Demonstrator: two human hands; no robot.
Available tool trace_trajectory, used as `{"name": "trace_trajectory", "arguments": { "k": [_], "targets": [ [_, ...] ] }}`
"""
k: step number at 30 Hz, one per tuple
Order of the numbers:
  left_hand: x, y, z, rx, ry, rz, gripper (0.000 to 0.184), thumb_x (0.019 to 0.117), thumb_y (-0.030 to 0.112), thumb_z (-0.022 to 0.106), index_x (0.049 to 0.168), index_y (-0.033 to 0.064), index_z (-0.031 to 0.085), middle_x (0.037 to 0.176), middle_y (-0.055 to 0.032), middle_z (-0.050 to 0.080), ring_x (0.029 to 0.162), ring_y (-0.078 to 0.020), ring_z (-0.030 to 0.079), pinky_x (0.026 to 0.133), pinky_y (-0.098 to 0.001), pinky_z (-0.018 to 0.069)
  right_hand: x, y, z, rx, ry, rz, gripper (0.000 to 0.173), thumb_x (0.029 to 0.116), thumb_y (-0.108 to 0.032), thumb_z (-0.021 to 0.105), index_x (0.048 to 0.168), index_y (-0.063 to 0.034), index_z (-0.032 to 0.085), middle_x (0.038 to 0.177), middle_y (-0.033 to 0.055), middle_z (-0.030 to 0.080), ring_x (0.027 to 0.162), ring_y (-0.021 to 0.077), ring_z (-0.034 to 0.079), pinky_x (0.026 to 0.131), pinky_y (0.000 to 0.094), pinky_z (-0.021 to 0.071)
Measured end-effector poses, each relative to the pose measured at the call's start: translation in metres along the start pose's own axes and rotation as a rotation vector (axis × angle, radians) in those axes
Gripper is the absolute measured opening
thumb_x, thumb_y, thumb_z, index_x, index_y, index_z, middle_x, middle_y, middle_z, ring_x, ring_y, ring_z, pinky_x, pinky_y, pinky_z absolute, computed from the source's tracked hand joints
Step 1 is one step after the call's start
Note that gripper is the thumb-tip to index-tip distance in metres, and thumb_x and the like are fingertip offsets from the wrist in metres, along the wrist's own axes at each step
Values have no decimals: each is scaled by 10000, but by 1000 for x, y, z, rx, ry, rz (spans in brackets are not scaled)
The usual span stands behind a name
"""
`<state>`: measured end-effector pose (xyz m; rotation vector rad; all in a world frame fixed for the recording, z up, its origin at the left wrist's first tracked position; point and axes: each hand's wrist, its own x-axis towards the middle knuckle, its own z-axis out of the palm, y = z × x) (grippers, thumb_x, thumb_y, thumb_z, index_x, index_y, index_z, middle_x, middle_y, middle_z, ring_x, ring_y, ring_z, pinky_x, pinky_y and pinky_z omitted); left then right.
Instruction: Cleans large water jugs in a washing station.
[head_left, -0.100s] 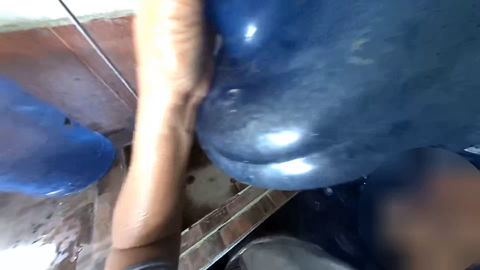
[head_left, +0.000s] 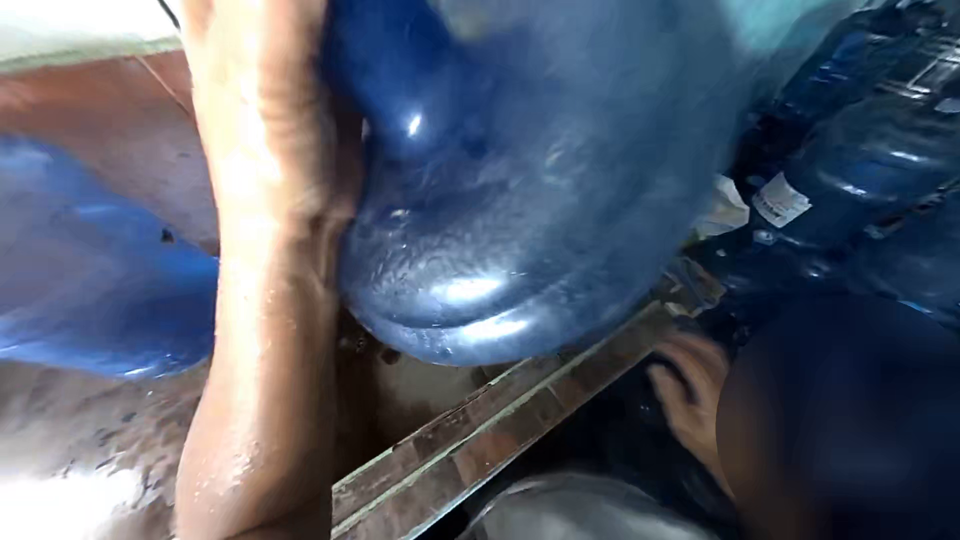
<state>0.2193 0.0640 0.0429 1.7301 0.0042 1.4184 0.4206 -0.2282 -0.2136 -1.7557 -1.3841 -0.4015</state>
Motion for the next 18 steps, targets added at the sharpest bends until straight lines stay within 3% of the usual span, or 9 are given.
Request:
{"name": "trace_trajectory", "arguments": {
  "k": [1, 3, 7, 9, 14, 18],
  "targets": [
    [-8, -6, -14, 46, 21, -36, 72, 978, 134, 499, 979, 147, 570, 854, 51, 674, 838, -88, 677, 817, -298, 592, -20, 7, 25, 54, -79, 63, 301, 1008, -236, 580, 1124, 0, 727, 1147, 201, 698, 1096, 260, 673, 948, 368, 562],
    [-27, -27, -34, 118, 102, -110, 338, 910, 284, 677, 1158, 107, 530, 949, 54, 709, 900, -112, 713, 854, -350, 619, -56, 6, 61, 162, -287, 182, 284, 969, -198, 593, 1067, 15, 754, 1095, 202, 722, 1014, 303, 716, 880, 429, 602],
    [-61, -91, -65, 316, 307, -290, 508, 844, 215, 787, 1244, 4, 556, 1057, -9, 696, 975, -72, 688, 896, -298, 593, -80, -24, 83, 349, -572, 247, 217, 926, -106, 638, 1024, 42, 762, 1072, 218, 732, 1007, 359, 719, 890, 491, 590],
    [-79, -131, -82, 455, 379, -427, 579, 845, 241, 816, 1294, -19, 560, 1132, -86, 686, 1034, -109, 674, 940, -328, 567, -74, -33, 81, 315, -595, 198, 204, 912, -83, 638, 1012, 44, 761, 1050, 223, 736, 981, 374, 728, 862, 505, 596],
    [-133, -211, -96, 696, 423, -799, 648, 845, 361, 836, 1325, 6, 582, 1190, -235, 673, 1129, -369, 643, 991, -596, 481, -51, -38, 73, 268, -615, 183, 189, 915, -57, 635, 1012, 41, 764, 1020, 216, 738, 950, 365, 732, 850, 479, 602],
    [-164, -258, -80, 732, 277, -1025, 686, 872, 365, 822, 1380, -1, 542, 1236, -275, 652, 1179, -429, 620, 1019, -617, 458, -32, -17, 79, 266, -661, 162, 201, 926, -55, 644, 1044, 61, 759, 1050, 245, 731, 968, 392, 730, 869, 494, 596]
  ]
}}
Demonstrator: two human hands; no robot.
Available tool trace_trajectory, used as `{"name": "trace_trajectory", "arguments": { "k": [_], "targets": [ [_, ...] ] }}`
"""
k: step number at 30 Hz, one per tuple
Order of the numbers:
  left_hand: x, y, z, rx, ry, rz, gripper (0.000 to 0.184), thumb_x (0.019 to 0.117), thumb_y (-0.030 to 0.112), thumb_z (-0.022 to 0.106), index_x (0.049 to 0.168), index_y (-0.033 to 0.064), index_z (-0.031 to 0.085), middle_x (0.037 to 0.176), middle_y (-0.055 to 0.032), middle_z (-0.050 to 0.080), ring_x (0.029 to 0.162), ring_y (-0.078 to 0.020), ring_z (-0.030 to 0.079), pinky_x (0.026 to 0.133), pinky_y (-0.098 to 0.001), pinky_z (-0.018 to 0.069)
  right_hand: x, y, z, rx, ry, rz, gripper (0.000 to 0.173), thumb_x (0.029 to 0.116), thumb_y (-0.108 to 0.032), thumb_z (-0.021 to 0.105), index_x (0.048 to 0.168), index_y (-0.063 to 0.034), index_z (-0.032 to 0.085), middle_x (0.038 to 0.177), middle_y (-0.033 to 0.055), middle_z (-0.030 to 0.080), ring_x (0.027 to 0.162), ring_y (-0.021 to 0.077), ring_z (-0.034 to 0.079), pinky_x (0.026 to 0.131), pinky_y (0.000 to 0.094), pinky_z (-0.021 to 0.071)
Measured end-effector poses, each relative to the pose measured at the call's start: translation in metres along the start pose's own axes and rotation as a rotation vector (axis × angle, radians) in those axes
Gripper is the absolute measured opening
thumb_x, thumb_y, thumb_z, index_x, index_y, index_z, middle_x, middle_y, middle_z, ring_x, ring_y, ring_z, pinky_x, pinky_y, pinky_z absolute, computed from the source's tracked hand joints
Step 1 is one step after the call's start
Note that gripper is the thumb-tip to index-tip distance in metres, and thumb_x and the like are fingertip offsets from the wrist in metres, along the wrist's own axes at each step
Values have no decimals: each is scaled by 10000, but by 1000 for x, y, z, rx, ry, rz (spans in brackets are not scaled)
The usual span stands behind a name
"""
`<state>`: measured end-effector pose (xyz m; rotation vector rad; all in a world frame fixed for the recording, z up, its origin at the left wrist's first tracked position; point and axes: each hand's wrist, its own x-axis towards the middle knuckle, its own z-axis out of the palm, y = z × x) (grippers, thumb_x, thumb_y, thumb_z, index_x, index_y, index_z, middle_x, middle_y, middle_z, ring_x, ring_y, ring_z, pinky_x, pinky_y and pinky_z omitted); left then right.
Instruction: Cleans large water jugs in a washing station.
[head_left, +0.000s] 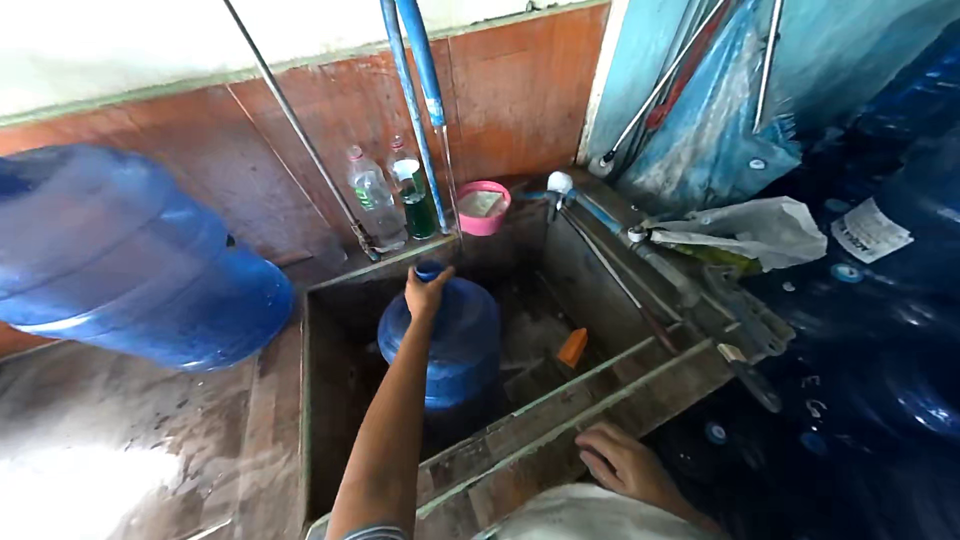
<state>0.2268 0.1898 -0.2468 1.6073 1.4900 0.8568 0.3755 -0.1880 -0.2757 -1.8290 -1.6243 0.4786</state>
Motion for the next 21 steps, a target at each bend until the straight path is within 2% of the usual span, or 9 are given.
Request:
{"name": "trace_trajectory", "arguments": {
  "k": [3, 6, 8, 10, 12, 15, 18, 20, 21],
  "targets": [
    [13, -12, 39, 4, -170, -4, 709, 856, 322, 838, 1395, -19, 526, 1276, -266, 641, 1226, -387, 609, 1067, -558, 458, 19, 21, -12, 35, -24, 20, 205, 937, -56, 645, 1064, 60, 754, 1083, 256, 723, 1010, 398, 716, 919, 498, 579],
    [27, -13, 70, -7, -300, -24, 701, 861, 306, 832, 1396, -23, 520, 1306, -246, 630, 1242, -343, 606, 1083, -510, 460, 44, 49, -23, 123, 33, 59, 207, 919, -24, 634, 1061, 80, 744, 1087, 266, 715, 990, 385, 716, 897, 480, 586],
    [35, -9, 82, -54, -315, -47, 726, 870, 286, 825, 1417, -39, 477, 1319, -255, 613, 1236, -331, 606, 1076, -489, 470, 67, 66, -34, 151, 68, 92, 205, 937, -36, 623, 1065, 70, 743, 1087, 247, 716, 963, 344, 721, 867, 447, 598],
    [37, -2, 90, -89, -204, -85, 786, 898, 320, 796, 1473, -33, 392, 1333, -284, 593, 1242, -368, 597, 1065, -520, 468, 99, 79, -45, 159, 55, 99, 214, 947, -41, 612, 1077, 74, 736, 1101, 252, 706, 927, 327, 717, 832, 424, 603],
    [37, 2, 100, -99, -23, -117, 733, 915, 373, 769, 1439, -25, 447, 1254, -288, 632, 1175, -396, 625, 1012, -564, 482, 142, 89, -48, 194, -8, 85, 224, 977, -65, 599, 1105, 72, 722, 1129, 247, 693, 931, 302, 705, 833, 399, 595],
    [35, 4, 114, -131, 45, -128, 685, 918, 345, 767, 1421, -31, 493, 1239, -254, 654, 1173, -348, 632, 1029, -541, 474, 227, 87, -35, 333, -71, 34, 273, 1017, -106, 574, 1178, 87, 679, 1190, 245, 682, 1044, 281, 700, 933, 370, 575],
    [31, 3, 127, -243, 94, -126, 645, 905, 276, 773, 1393, -43, 495, 1247, -233, 641, 1155, -285, 629, 1007, -480, 498, 319, 65, 0, 597, -143, 146, 375, 1078, -155, 493, 1351, 87, 579, 1379, 240, 605, 1268, 253, 609, 1103, 351, 471],
    [27, -2, 131, -211, 180, -130, 698, 937, 321, 705, 1443, -80, 441, 1361, -296, 541, 1274, -365, 538, 1084, -526, 431, 365, 51, 36, 780, -172, 235, 413, 1114, -196, 404, 1386, 72, 563, 1424, 223, 583, 1339, 240, 551, 1159, 372, 399],
    [24, -3, 132, -183, 237, -135, 659, 962, 329, 670, 1420, -96, 459, 1354, -313, 531, 1275, -394, 524, 1088, -547, 417, 378, 43, 53, 841, -176, 262, 422, 1122, -195, 368, 1370, 75, 576, 1406, 225, 593, 1329, 238, 549, 1153, 374, 393]
  ]
}}
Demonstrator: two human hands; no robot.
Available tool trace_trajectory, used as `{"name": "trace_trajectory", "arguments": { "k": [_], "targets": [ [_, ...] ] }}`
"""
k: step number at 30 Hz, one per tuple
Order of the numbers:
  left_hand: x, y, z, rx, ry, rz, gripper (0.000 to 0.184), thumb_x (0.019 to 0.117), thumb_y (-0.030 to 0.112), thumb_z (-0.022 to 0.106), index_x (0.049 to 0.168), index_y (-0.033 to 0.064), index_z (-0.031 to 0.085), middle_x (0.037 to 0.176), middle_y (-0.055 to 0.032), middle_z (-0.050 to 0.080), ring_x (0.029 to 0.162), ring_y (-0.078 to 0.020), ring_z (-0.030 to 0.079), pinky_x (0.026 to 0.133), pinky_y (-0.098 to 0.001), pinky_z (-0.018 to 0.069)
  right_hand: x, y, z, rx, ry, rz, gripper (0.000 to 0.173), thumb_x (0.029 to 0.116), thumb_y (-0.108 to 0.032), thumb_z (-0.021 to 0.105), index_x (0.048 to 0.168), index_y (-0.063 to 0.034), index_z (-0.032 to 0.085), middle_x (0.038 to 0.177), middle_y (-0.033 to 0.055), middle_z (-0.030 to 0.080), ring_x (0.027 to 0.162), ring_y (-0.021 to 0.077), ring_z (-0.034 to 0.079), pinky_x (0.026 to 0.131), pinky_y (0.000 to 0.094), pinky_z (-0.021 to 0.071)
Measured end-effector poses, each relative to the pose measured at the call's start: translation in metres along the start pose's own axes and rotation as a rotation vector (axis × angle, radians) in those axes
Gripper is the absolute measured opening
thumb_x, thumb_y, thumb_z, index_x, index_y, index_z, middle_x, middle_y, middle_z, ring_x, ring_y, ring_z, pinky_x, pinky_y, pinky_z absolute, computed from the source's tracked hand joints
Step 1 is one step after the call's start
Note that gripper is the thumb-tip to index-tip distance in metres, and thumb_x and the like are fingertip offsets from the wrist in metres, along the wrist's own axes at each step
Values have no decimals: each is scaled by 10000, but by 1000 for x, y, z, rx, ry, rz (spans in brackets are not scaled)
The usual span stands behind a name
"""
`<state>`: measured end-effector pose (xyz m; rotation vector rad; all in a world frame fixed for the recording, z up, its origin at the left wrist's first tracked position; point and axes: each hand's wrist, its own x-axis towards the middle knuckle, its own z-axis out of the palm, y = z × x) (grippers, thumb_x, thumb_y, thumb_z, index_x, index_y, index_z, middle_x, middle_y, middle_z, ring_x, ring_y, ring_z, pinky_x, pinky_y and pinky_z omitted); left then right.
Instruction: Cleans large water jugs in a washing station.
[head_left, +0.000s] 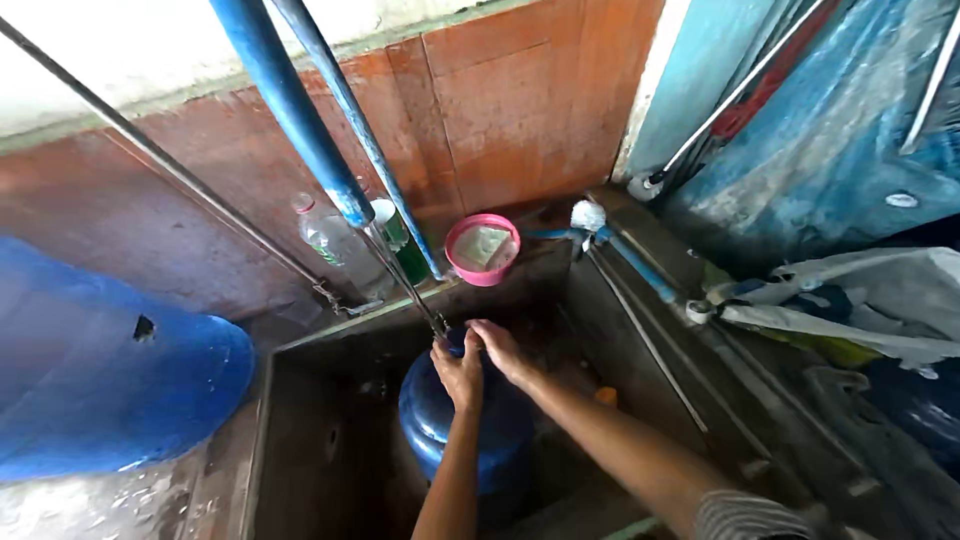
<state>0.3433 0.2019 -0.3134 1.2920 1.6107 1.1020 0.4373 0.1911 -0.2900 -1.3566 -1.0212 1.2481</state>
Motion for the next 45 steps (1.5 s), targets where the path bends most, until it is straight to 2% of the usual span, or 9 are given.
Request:
{"name": "trace_trajectory", "arguments": {
  "k": [7, 15, 18, 22, 25, 30, 33, 38, 45],
  "targets": [
    [-6, -1, -29, -267, 251, 37, 232, 1041, 85, 477, 1062, -100, 616, 946, -105, 638, 896, -85, 613, 869, -267, 511, -7, -7, 60, 122, -51, 36, 396, 1099, -55, 318, 1272, 121, 627, 1316, 236, 643, 1262, 234, 582, 1119, 343, 409],
    [-8, -3, -52, -336, -115, -13, 457, 1077, 141, 255, 1018, -75, 653, 929, -19, 683, 920, -6, 628, 910, -236, 512, 5, -17, 37, 59, -236, 163, 330, 1089, -80, 392, 1118, 76, 681, 1093, 119, 696, 1025, 100, 620, 966, 281, 475],
    [0, -2, -39, -266, 131, 55, 569, 1120, 223, 212, 955, -87, 659, 865, -82, 693, 873, -73, 655, 864, -275, 532, 9, -9, 39, 18, -165, 127, 300, 1070, -80, 440, 1166, 52, 692, 1165, 135, 697, 1089, 119, 617, 1004, 306, 460],
    [-19, -8, -8, -79, 92, 255, 447, 998, 187, 513, 1293, -147, 543, 1263, -286, 601, 1233, -301, 570, 1093, -406, 438, 21, 9, 27, -23, -125, -42, 338, 1065, -61, 399, 1152, 55, 705, 1163, 135, 726, 1117, 130, 656, 1027, 315, 496],
    [-11, -11, 4, 17, 52, 347, 391, 1000, 193, 493, 1137, -124, 677, 1123, -280, 684, 1127, -353, 645, 1023, -469, 477, 8, 10, 23, 316, 69, 115, 330, 1089, -116, 405, 1120, 27, 700, 1065, 94, 736, 1009, 129, 682, 918, 315, 545],
    [8, 12, -22, -223, -267, 134, 472, 1071, 205, 341, 915, -37, 715, 845, -86, 713, 864, -132, 671, 868, -373, 535, -43, 0, 25, 300, 149, 101, 454, 1098, -196, 373, 1482, 32, 459, 1537, 154, 476, 1414, 165, 453, 1183, 341, 367],
    [3, 6, -21, -377, -22, 81, 510, 1097, 232, 288, 821, 9, 654, 713, -3, 687, 714, -54, 671, 752, -279, 580, -46, -1, 25, 127, 55, 46, 463, 1108, -220, 356, 1453, 66, 476, 1502, 193, 501, 1399, 171, 468, 1180, 331, 365],
    [-28, -10, -13, -68, 89, 297, 400, 977, 254, 538, 1162, -80, 658, 1148, -218, 664, 1149, -299, 605, 1032, -465, 449, -17, 27, 37, -23, 28, -106, 407, 1086, -104, 332, 1272, 98, 633, 1285, 198, 669, 1235, 167, 608, 1099, 301, 449],
    [-3, 9, -57, -439, -2, 64, 392, 1044, 109, 414, 757, 41, 672, 711, 32, 683, 724, -34, 655, 756, -244, 559, -62, -3, 60, 136, -43, 5, 550, 1095, -206, 380, 1531, 123, 313, 1592, 276, 357, 1489, 246, 366, 1233, 344, 289]
  ]
}}
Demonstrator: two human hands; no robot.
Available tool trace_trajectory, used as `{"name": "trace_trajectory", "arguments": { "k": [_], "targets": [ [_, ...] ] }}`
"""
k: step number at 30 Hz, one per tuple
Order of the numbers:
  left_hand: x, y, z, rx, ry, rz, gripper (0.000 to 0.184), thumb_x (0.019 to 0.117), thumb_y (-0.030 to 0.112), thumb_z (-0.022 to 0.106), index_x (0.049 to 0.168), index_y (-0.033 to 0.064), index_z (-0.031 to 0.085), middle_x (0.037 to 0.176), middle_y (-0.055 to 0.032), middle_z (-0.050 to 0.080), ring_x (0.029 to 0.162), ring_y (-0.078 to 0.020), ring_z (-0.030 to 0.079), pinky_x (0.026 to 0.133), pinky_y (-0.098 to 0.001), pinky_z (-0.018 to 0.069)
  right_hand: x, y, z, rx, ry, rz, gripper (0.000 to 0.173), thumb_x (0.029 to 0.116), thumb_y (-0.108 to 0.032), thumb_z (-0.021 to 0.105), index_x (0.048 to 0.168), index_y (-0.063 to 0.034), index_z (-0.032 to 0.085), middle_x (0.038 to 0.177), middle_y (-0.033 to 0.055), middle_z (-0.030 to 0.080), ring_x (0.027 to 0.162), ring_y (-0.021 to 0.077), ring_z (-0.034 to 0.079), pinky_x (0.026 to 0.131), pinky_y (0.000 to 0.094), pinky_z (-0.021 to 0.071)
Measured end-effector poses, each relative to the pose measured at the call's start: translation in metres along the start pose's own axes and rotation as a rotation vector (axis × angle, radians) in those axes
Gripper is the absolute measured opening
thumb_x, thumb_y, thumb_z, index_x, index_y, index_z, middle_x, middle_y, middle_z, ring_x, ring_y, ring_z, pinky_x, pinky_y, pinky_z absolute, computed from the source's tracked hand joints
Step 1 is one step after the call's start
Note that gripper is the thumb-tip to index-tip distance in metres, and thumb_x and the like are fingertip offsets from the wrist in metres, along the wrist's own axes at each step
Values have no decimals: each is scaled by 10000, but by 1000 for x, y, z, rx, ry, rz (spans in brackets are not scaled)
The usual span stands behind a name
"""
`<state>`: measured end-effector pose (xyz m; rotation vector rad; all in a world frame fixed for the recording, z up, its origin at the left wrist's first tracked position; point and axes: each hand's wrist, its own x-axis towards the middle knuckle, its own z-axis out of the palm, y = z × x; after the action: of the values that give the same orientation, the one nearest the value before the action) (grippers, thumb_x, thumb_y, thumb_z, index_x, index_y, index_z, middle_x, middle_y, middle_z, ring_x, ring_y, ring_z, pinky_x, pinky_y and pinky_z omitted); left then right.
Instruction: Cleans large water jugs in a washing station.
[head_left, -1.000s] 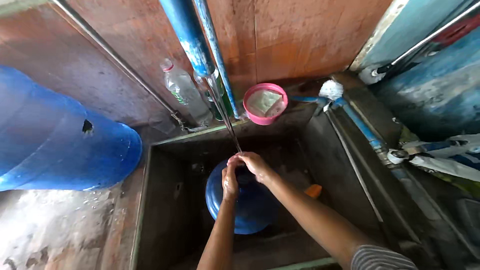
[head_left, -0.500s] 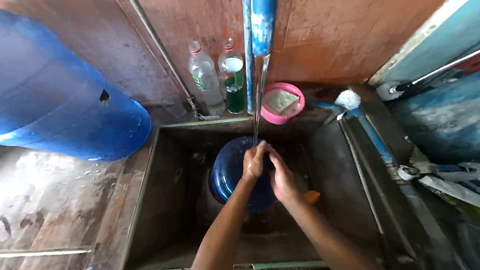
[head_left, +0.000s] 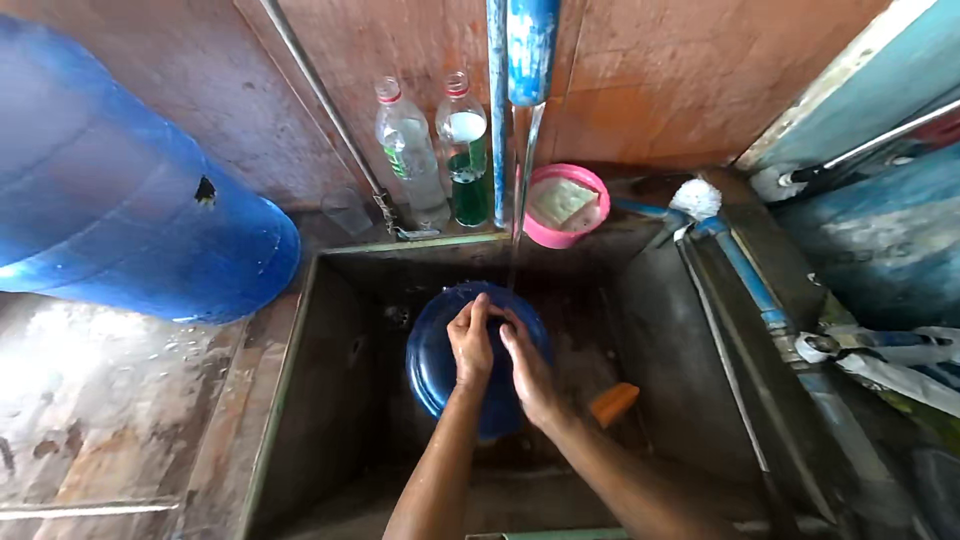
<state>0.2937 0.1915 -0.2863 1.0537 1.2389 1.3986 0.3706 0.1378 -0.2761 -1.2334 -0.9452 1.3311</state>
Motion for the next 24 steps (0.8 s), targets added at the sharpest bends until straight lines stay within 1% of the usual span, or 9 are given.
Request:
{"name": "trace_trajectory", "arguments": {
  "k": [2, 6, 8, 12, 14, 17, 19, 21, 24],
  "targets": [
    [7, 8, -21, -19, -169, -97, 462, 1053, 162, 343, 739, 77, 671, 717, 43, 698, 731, -42, 669, 762, -262, 567, -12, 0, 3, -52, -54, -31, 594, 1083, -221, 396, 1542, 136, 274, 1601, 300, 325, 1509, 261, 333, 1241, 343, 268],
    [26, 0, -62, 37, -412, -234, 567, 1082, 229, 233, 735, 94, 660, 696, 46, 699, 688, -47, 670, 729, -260, 574, 4, 13, -9, -200, -136, -52, 451, 1101, -197, 374, 1389, 110, 537, 1409, 265, 560, 1330, 247, 538, 1144, 351, 407],
    [28, -4, -87, 60, -434, -249, 569, 1074, 227, 221, 762, 69, 671, 715, 4, 734, 694, -103, 717, 737, -301, 612, 18, 19, -25, -204, -111, 16, 438, 1109, -203, 366, 1368, 91, 561, 1371, 238, 599, 1268, 233, 589, 1090, 356, 462],
    [27, -2, -133, 145, -415, -281, 541, 1062, 272, 230, 962, 24, 701, 983, -75, 768, 1002, -188, 721, 966, -389, 562, 53, 11, -75, -200, 76, 169, 474, 1099, -224, 449, 1490, 42, 424, 1401, 237, 569, 1198, 263, 636, 990, 390, 540],
    [25, -7, -142, 141, -465, -270, 481, 1023, 287, 277, 982, 79, 708, 1010, -35, 758, 1024, -155, 697, 968, -366, 548, 79, -1, -97, -155, 174, 239, 556, 1102, -262, 460, 1564, 3, 297, 1429, 261, 524, 1156, 304, 656, 929, 409, 572],
    [34, -9, -134, 133, -546, -294, 421, 982, 264, 329, 886, 115, 711, 900, -2, 756, 922, -126, 710, 905, -344, 572, 129, -16, -123, -37, 322, 307, 682, 1101, -388, 459, 1630, -95, 143, 1531, 285, 403, 1163, 375, 643, 897, 446, 585],
    [52, 6, -121, 279, -628, -361, 386, 1003, 219, 358, 909, 73, 702, 878, -5, 748, 880, -111, 705, 876, -325, 575, 164, -21, -133, 37, 375, 305, 736, 1078, -446, 497, 1632, -138, 123, 1557, 287, 357, 1197, 415, 609, 901, 479, 573],
    [73, 28, -97, 488, -644, -384, 319, 1067, 189, 441, 1000, -4, 686, 888, -43, 725, 837, -111, 682, 838, -317, 562, 189, -21, -139, 95, 374, 289, 699, 1073, -384, 532, 1617, -119, 183, 1516, 281, 412, 1184, 401, 610, 901, 483, 564],
    [100, 58, -47, 560, -466, -172, 267, 1055, 140, 541, 1187, -73, 635, 1016, -106, 691, 875, -105, 656, 847, -300, 550, 196, -19, -135, 212, 369, 247, 463, 1062, -167, 495, 1487, -24, 379, 1268, 237, 556, 1000, 300, 638, 801, 412, 566]
  ]
}}
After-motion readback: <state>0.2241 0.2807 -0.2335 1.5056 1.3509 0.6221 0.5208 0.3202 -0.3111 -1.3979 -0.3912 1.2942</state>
